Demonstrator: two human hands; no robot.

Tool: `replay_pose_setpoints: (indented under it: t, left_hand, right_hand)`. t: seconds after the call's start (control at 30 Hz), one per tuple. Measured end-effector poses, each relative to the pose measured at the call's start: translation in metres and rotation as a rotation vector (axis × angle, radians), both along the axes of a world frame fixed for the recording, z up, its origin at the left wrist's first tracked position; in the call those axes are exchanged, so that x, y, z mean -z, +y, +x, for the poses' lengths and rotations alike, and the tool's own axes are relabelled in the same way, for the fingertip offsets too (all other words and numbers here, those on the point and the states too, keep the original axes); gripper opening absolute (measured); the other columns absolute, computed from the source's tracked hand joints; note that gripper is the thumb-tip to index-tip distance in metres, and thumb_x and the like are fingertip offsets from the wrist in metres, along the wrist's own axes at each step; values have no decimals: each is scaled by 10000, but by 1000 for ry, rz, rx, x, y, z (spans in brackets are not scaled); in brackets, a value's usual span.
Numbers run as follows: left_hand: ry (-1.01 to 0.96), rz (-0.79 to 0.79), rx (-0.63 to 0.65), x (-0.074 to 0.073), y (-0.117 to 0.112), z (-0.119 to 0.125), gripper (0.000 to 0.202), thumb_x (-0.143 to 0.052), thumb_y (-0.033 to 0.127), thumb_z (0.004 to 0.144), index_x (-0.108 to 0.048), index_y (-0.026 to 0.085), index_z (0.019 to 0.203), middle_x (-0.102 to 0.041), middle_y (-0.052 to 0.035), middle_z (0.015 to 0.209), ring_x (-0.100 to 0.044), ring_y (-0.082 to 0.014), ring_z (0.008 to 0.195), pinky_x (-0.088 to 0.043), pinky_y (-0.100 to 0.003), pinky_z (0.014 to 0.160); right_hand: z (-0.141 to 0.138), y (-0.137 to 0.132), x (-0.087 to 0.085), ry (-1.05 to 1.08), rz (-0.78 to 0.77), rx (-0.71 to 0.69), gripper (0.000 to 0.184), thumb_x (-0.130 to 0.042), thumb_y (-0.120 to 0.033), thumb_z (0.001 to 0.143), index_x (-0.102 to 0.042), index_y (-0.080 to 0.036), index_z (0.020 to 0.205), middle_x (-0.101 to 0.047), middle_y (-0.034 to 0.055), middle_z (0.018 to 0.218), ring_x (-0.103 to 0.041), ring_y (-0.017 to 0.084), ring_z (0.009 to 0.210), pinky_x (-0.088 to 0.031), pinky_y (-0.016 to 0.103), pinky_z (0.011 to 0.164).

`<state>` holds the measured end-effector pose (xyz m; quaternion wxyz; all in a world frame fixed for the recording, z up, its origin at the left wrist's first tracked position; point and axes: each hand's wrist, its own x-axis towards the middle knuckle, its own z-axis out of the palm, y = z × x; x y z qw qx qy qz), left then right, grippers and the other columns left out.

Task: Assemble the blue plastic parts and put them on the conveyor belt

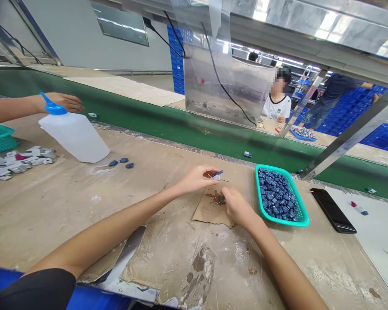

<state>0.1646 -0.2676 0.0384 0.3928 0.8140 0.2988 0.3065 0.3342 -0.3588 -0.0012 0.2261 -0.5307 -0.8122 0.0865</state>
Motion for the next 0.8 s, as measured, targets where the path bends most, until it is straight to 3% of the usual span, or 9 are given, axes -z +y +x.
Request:
replay_pose_setpoints:
  t: [0.27, 0.37, 0.47, 0.53, 0.8]
  left_hand:
    - [-17, 94, 22, 12, 1, 2, 259, -609, 131, 662, -607, 127, 922, -643, -44, 906, -594, -138, 822, -476, -239, 760]
    - [-9, 163, 22, 13, -2, 4, 223, -630, 165, 655, -608, 144, 876, -638, -29, 862, -590, -142, 801, -467, -237, 728]
    - [14, 220, 14, 11, -7, 5, 205, -644, 187, 646, -606, 156, 845, -629, -18, 830, -583, -144, 779, -452, -232, 697]
    - [23, 238, 13, 10, -11, 5, 184, -643, 200, 651, -600, 160, 826, -622, -12, 810, -579, -138, 756, -444, -225, 677]
    - [40, 282, 58, 13, -16, 8, 147, -596, 241, 690, -593, 156, 810, -601, -13, 770, -561, -128, 715, -425, -204, 614]
  right_hand:
    - [2, 1, -5, 90, -3, 55, 143, -397, -73, 725, -408, -211, 759, -522, 30, 733, -506, 181, 694, -415, 303, 630]
    - [1, 2, -17, 440, -48, 143, 125, -491, -168, 743, -378, -220, 758, -576, 29, 795, -582, 183, 765, -472, 325, 686]
    - [-2, 4, -28, 946, -119, 254, 288, -622, -249, 679, -343, -228, 746, -593, 12, 838, -628, 198, 808, -507, 361, 729]
    - [-4, 4, -31, 1087, -146, 284, 352, -671, -274, 640, -340, -230, 752, -592, -2, 840, -645, 202, 774, -521, 381, 726]
    - [-6, 4, -28, 1116, -163, 217, 373, -679, -284, 633, -330, -233, 755, -564, -28, 832, -654, 181, 707, -543, 380, 708]
